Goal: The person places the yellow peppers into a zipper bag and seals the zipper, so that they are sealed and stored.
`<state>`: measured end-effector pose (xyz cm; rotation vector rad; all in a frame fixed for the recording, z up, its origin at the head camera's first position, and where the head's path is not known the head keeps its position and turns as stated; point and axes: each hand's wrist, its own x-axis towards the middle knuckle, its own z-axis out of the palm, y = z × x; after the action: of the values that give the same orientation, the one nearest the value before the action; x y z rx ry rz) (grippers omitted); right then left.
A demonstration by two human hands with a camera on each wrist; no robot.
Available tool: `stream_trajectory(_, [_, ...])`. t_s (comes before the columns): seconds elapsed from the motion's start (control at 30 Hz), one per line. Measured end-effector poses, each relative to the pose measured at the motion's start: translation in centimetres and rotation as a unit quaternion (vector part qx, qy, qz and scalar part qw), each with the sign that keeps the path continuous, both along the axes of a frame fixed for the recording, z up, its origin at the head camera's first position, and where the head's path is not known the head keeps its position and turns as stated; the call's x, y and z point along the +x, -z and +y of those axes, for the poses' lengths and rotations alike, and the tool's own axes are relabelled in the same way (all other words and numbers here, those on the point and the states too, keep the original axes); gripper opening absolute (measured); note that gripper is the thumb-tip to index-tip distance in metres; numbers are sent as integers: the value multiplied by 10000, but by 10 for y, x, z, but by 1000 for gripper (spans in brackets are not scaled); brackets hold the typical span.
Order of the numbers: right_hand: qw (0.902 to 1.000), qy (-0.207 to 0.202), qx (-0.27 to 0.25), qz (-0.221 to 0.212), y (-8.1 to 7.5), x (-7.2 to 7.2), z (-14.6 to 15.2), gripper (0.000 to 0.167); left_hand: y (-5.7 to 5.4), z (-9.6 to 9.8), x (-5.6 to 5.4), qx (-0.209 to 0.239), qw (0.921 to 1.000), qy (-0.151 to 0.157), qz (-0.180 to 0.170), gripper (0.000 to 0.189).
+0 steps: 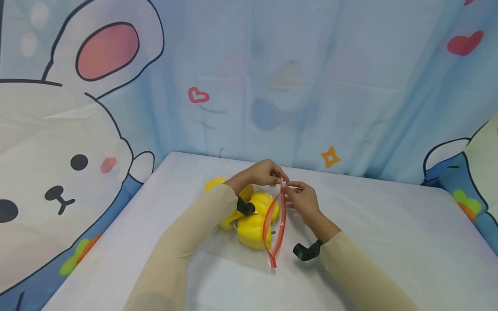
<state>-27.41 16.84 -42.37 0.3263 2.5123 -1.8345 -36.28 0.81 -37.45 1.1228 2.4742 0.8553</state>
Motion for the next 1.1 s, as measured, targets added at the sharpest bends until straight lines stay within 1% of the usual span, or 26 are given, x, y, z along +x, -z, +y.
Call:
stream_trajectory(0.13, [9994, 244, -228, 11, -1, -5, -4, 47, 2, -3, 0, 147, 9998, -88, -68, 24])
stream_trajectory(0.3, [9991, 280, -263, 188, 0, -6, -8, 36, 3, -7, 1, 272, 9995, -138, -98, 21])
stream_trajectory(0.37, [9983, 314, -285, 392, 1, -6, -10, 33, 2, -8, 2, 331, 9992, -229, -87, 22])
stream_trajectory(0.47, [9940, 523, -335, 900, 3, -6, -12, 30, 0, -7, 4, 461, 9981, -393, -64, 23])
stream_trajectory(0.53, [9893, 683, -235, 1265, 5, -6, -13, 28, -2, -6, 5, 571, 9972, -476, -98, 24])
stream_trajectory(0.6, [9846, 779, 14, 1562, 6, -6, -13, 27, -3, -5, 5, 602, 9967, -525, -107, 24])
stream_trajectory(0.67, [9809, 737, 301, 1773, 7, -6, -12, 27, -3, -5, 4, 595, 9966, -558, -136, 24])
stream_trajectory(0.77, [9782, 483, 548, 1942, 6, -7, -9, 24, -3, -5, 4, 550, 9965, -596, -215, 24])
stream_trajectory(0.9, [9784, 111, 538, 1992, 6, -7, -3, 22, -2, -4, 5, 512, 9963, -618, -312, 24])
stream_trajectory(1.1, [9801, -164, 381, 1943, 7, -5, 0, 22, -2, 0, 9, 461, 9955, -744, -361, 25])
